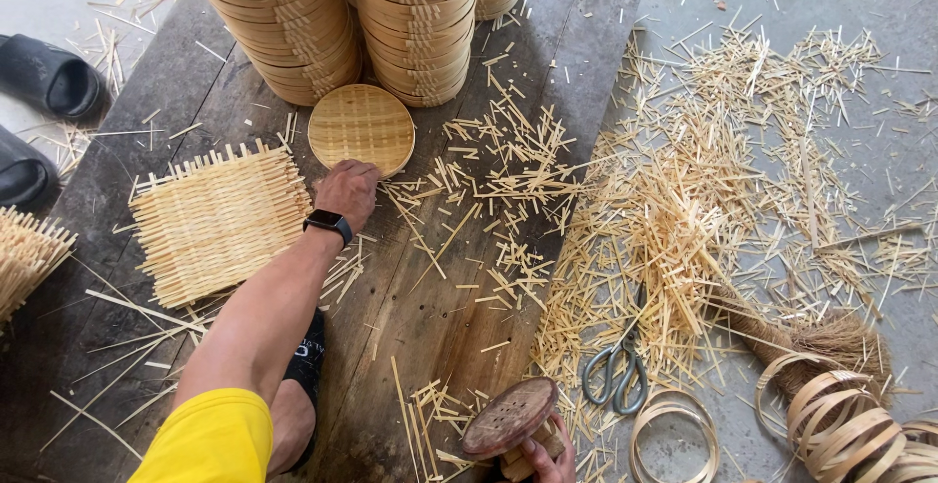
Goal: The person assembles small round bamboo baskets by placing a woven mat over a circular mold, trimming the excess with shears, and securing a bamboo rim. The finished baskets are stacked nearby.
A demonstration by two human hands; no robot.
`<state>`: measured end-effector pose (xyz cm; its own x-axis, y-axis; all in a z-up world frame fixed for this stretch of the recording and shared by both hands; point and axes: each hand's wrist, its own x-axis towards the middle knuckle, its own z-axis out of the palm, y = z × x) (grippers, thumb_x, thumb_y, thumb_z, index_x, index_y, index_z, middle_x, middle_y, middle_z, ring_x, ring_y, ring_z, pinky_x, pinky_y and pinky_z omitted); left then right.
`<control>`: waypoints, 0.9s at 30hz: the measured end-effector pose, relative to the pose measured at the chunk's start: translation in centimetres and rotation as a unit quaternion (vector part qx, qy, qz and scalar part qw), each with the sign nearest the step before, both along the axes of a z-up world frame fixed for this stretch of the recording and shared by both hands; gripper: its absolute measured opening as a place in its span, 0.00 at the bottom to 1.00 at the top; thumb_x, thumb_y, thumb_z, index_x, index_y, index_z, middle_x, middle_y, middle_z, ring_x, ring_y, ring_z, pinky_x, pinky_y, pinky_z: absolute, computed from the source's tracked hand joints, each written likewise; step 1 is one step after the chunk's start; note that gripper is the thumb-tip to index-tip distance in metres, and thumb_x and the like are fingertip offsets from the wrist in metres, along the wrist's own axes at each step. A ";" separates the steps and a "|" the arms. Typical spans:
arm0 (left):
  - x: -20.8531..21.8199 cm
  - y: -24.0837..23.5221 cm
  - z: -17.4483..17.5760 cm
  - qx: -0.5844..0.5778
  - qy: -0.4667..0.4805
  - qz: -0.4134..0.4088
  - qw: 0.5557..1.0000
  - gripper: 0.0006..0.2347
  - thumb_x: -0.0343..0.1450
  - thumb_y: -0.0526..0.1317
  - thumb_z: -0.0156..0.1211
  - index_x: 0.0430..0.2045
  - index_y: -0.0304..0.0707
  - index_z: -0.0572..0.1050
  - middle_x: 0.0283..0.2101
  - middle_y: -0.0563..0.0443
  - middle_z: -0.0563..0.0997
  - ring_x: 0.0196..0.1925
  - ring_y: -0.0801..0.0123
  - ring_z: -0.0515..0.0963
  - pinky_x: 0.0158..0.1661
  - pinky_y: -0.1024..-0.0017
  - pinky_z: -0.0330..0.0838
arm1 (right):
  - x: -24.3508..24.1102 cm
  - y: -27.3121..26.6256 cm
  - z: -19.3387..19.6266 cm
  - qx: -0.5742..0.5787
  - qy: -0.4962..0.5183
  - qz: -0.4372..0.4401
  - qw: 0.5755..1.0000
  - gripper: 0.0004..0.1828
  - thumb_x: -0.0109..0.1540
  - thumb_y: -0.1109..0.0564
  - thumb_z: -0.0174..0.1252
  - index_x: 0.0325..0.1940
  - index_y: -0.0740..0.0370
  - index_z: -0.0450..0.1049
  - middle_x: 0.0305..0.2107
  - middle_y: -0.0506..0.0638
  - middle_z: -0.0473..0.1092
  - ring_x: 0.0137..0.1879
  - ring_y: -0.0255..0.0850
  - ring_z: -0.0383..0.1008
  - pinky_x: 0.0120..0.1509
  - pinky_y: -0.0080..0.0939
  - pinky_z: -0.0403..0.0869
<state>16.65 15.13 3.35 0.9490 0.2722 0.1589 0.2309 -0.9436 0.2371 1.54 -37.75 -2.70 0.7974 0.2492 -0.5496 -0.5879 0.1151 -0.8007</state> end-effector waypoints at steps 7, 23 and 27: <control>0.0 0.2 -1.6 -0.023 -0.013 0.009 1.000 0.10 0.75 0.33 0.51 0.44 0.34 0.81 0.53 0.41 0.82 0.60 0.54 0.77 0.61 0.61 0.70 | 0.0 -0.1 -0.3 -0.018 -0.003 0.003 1.000 0.54 0.41 0.46 0.68 0.66 0.74 0.58 0.46 0.72 0.76 0.53 0.61 0.80 0.62 0.58 0.75; -13.0 -23.3 2.5 -0.622 0.253 0.136 0.729 0.21 0.73 0.56 0.60 0.50 0.39 0.82 0.44 0.45 0.86 0.42 0.64 0.84 0.46 0.64 0.77 | 3.2 4.5 6.4 0.246 0.048 0.053 0.967 0.37 0.57 0.48 0.62 0.66 0.64 0.57 0.50 0.55 0.68 0.58 0.49 0.71 0.67 0.60 0.69; -14.4 -25.2 1.3 -0.729 0.097 0.324 0.595 0.18 0.69 0.44 0.64 0.53 0.43 0.79 0.49 0.49 0.85 0.46 0.66 0.87 0.50 0.66 0.79 | 5.1 6.8 9.2 0.227 -0.012 0.069 0.971 0.34 0.66 0.42 0.47 0.67 0.69 0.63 0.54 0.63 0.71 0.62 0.52 0.71 0.68 0.54 0.68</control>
<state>2.23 -10.09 4.63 0.5312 0.3062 -0.7900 0.5909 0.5344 0.6044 6.61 -30.95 6.45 0.7511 0.5667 -0.3388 -0.6039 0.3822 -0.6995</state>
